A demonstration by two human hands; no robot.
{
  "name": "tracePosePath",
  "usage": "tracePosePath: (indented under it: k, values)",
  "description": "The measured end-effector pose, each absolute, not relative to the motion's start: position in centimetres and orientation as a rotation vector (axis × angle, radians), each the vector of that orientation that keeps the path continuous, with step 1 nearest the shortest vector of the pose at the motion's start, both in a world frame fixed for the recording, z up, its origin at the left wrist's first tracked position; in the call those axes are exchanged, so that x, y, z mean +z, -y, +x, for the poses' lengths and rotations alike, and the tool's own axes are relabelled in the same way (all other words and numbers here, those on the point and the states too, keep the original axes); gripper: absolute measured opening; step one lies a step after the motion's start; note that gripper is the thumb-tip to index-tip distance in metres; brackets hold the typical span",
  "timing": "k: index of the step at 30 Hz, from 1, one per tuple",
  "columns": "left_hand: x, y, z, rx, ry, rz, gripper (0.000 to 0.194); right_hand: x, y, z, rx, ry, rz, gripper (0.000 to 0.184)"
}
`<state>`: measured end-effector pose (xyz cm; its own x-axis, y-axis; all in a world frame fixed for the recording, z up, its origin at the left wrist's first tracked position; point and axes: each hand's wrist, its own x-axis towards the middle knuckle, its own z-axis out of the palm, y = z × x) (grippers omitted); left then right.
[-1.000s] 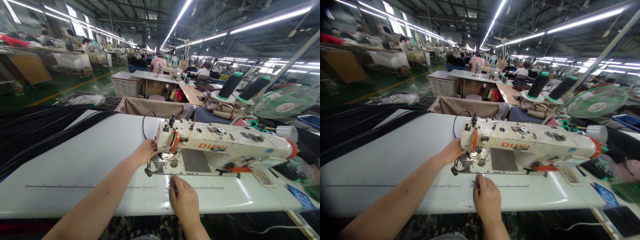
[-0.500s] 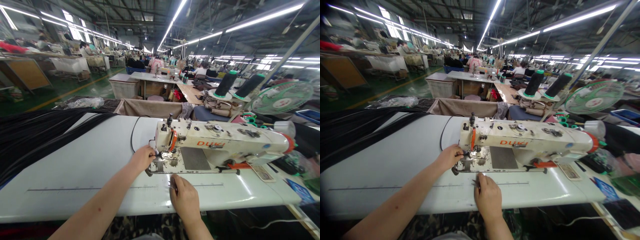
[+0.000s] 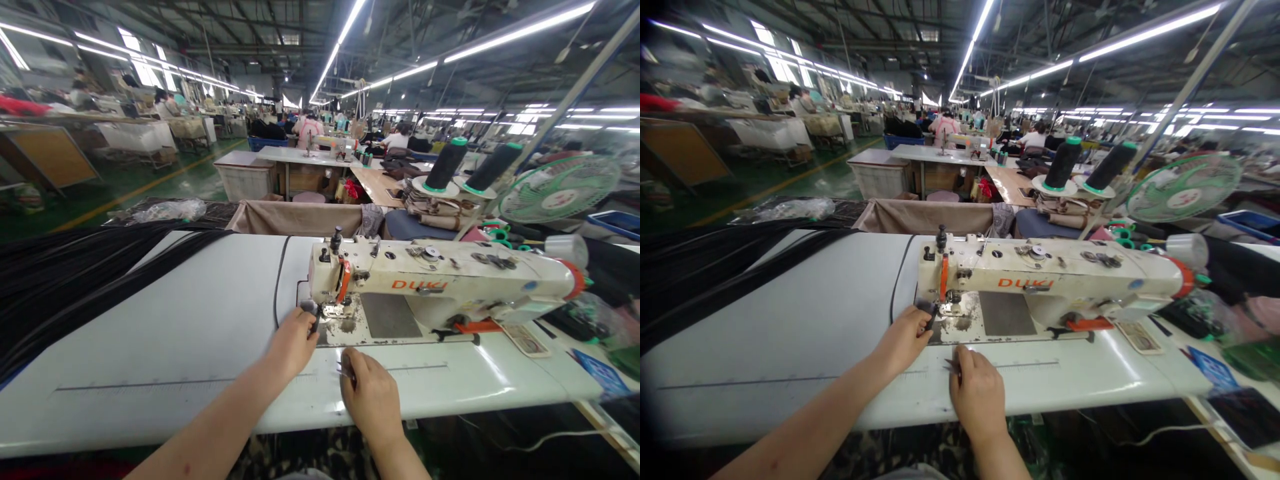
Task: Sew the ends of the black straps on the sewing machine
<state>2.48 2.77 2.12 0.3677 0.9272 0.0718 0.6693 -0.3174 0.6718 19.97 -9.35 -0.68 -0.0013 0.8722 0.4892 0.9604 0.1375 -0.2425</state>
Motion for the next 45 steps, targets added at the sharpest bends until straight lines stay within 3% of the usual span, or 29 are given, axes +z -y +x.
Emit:
tracePosePath:
  k: [10,17,21,26,30,34,36,41,45]
  values:
    - [5.9,-0.2,4.1,0.163,-1.449,2.177,0.04,-0.7,9.5,19.9,-0.165,1.876,-1.751,0.04]
    - [5.1,0.9,4.3,0.053,-1.408,2.249,0.061,-0.7,9.8,20.2,0.042,1.804,-1.702,0.04]
    - [3.7,2.0,3.6,0.054,-1.34,2.386,0.061,-0.2,11.1,20.7,0.363,1.61,-1.57,0.041]
    - [1.8,2.3,2.0,0.084,-1.215,2.59,0.046,-0.3,14.0,22.6,0.397,1.346,-1.671,0.025]
    - [0.3,1.7,0.9,0.309,-1.067,2.756,0.033,-2.3,17.3,26.7,0.282,0.908,-1.81,0.056]
    - [-1.5,0.8,0.6,0.517,-0.968,2.833,0.029,-5.0,22.0,32.8,0.139,0.439,-1.943,0.074]
    - [-2.4,0.1,0.7,0.561,-0.931,2.848,0.03,-5.9,25.1,35.7,0.084,0.245,-2.035,0.072]
    - [-3.9,-1.1,0.9,0.561,-0.899,2.823,0.028,-6.6,31.8,39.5,-0.047,-0.167,-2.299,0.037]
    - [-3.7,-0.9,0.5,0.487,-0.932,2.774,0.039,-7.3,33.5,40.4,-0.07,-0.373,-2.414,0.048]
